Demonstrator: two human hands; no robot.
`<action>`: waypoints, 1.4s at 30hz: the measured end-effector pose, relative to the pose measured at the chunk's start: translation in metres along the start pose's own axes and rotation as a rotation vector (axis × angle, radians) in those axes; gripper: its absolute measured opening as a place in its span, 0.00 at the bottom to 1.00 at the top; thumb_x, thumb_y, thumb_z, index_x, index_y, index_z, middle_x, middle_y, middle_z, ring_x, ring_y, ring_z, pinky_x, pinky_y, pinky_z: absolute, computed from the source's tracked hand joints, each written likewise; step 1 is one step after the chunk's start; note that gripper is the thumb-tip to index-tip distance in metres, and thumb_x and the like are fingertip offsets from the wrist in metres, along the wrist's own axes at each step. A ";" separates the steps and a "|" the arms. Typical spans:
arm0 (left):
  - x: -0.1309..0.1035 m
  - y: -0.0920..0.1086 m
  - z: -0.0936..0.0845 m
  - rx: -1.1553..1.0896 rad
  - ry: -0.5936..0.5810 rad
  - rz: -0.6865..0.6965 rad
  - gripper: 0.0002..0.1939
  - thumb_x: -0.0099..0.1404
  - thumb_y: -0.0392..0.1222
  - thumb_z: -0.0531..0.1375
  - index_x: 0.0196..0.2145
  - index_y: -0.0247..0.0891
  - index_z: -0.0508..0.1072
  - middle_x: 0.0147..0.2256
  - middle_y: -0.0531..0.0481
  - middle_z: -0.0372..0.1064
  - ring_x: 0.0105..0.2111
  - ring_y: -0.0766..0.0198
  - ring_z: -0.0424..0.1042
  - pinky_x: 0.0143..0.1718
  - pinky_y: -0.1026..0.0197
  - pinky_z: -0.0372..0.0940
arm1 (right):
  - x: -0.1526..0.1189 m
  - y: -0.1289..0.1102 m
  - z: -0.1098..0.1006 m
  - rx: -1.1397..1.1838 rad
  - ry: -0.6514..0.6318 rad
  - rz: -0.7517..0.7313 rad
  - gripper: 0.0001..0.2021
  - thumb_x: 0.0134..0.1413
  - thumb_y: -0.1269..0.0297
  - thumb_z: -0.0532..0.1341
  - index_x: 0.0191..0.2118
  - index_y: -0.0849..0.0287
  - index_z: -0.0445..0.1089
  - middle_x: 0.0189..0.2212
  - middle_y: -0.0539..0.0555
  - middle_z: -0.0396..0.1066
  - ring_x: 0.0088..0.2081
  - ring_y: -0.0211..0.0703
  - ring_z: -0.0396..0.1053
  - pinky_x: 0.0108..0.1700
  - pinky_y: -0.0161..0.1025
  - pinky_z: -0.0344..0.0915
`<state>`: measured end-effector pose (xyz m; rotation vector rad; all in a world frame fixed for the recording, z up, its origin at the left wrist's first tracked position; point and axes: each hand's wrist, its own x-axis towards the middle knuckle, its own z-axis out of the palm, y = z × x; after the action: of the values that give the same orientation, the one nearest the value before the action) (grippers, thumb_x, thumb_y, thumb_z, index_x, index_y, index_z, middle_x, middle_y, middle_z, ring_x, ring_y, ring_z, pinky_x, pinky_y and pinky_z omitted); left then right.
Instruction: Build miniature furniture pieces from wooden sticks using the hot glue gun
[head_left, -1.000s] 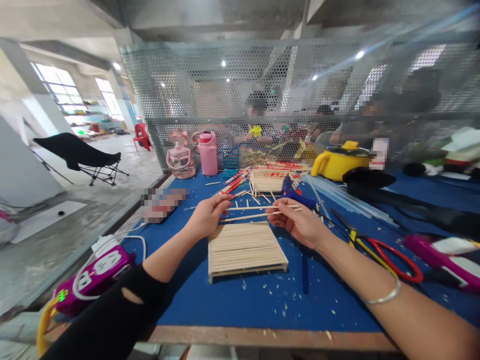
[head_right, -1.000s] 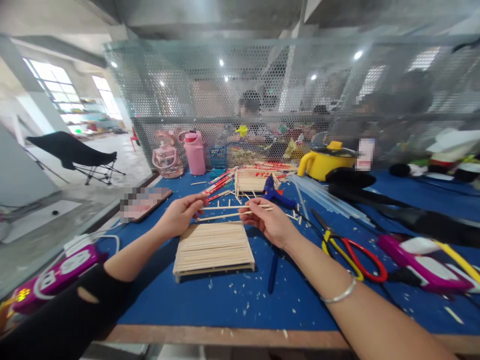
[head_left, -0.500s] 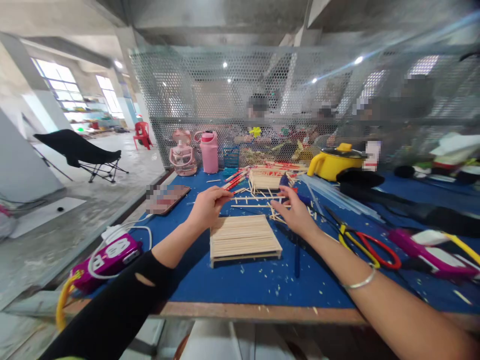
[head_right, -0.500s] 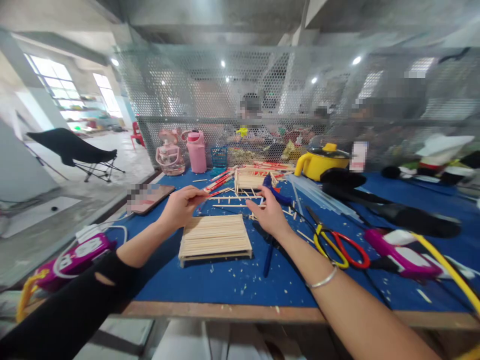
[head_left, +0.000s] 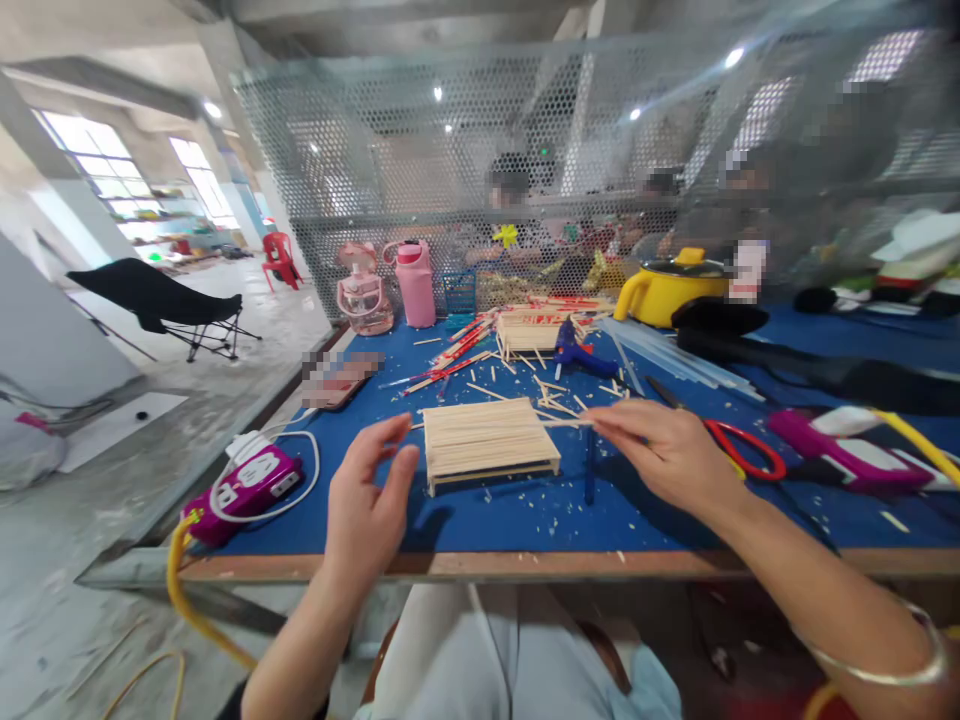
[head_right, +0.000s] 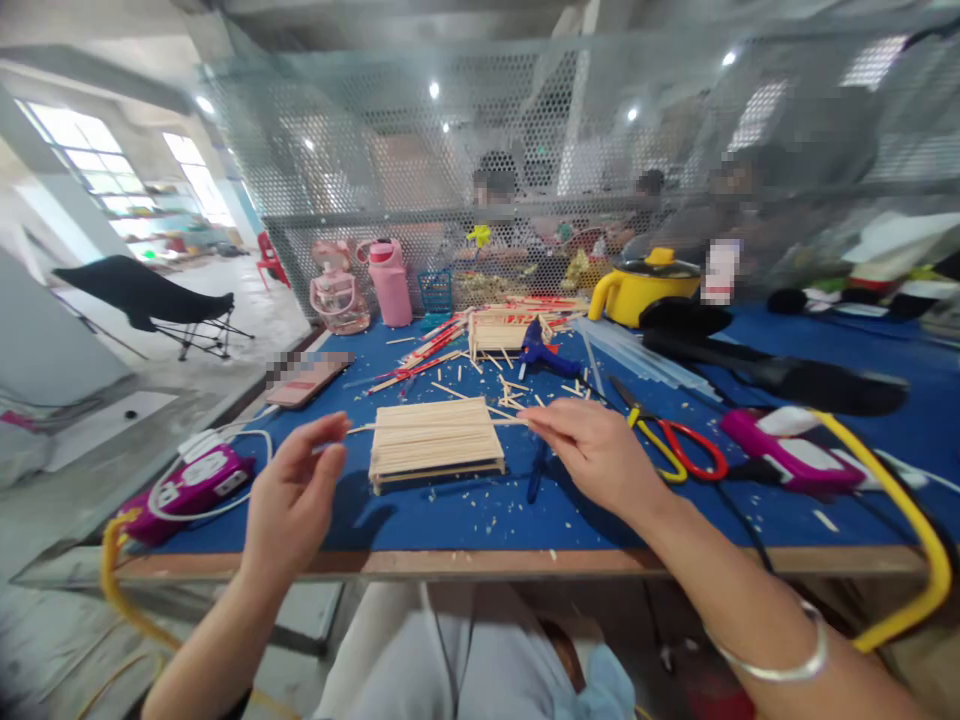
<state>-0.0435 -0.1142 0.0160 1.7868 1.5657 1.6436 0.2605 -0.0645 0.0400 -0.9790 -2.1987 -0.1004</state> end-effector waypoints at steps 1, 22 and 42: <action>-0.012 -0.004 -0.003 -0.023 -0.009 -0.105 0.18 0.63 0.44 0.56 0.50 0.39 0.68 0.44 0.44 0.71 0.43 0.59 0.70 0.42 0.60 0.64 | -0.013 -0.002 0.001 0.006 0.011 -0.003 0.10 0.59 0.68 0.56 0.41 0.57 0.73 0.34 0.52 0.76 0.36 0.40 0.72 0.38 0.37 0.66; -0.005 -0.010 0.007 -0.450 -0.151 -0.460 0.19 0.50 0.43 0.67 0.40 0.35 0.76 0.29 0.52 0.73 0.26 0.70 0.67 0.31 0.67 0.62 | -0.015 -0.005 0.019 -0.080 -0.024 -0.039 0.10 0.60 0.66 0.55 0.40 0.56 0.74 0.33 0.51 0.78 0.34 0.39 0.72 0.40 0.41 0.58; -0.007 0.016 -0.012 -0.769 -0.012 -0.714 0.17 0.48 0.40 0.70 0.38 0.36 0.77 0.30 0.49 0.76 0.24 0.73 0.70 0.29 0.69 0.68 | 0.010 -0.003 0.012 0.145 0.148 -0.172 0.09 0.51 0.71 0.62 0.38 0.50 0.73 0.26 0.46 0.74 0.27 0.38 0.69 0.43 0.43 0.67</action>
<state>-0.0431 -0.1318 0.0284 0.7273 1.1137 1.5263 0.2466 -0.0559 0.0380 -0.6799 -2.1173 -0.0886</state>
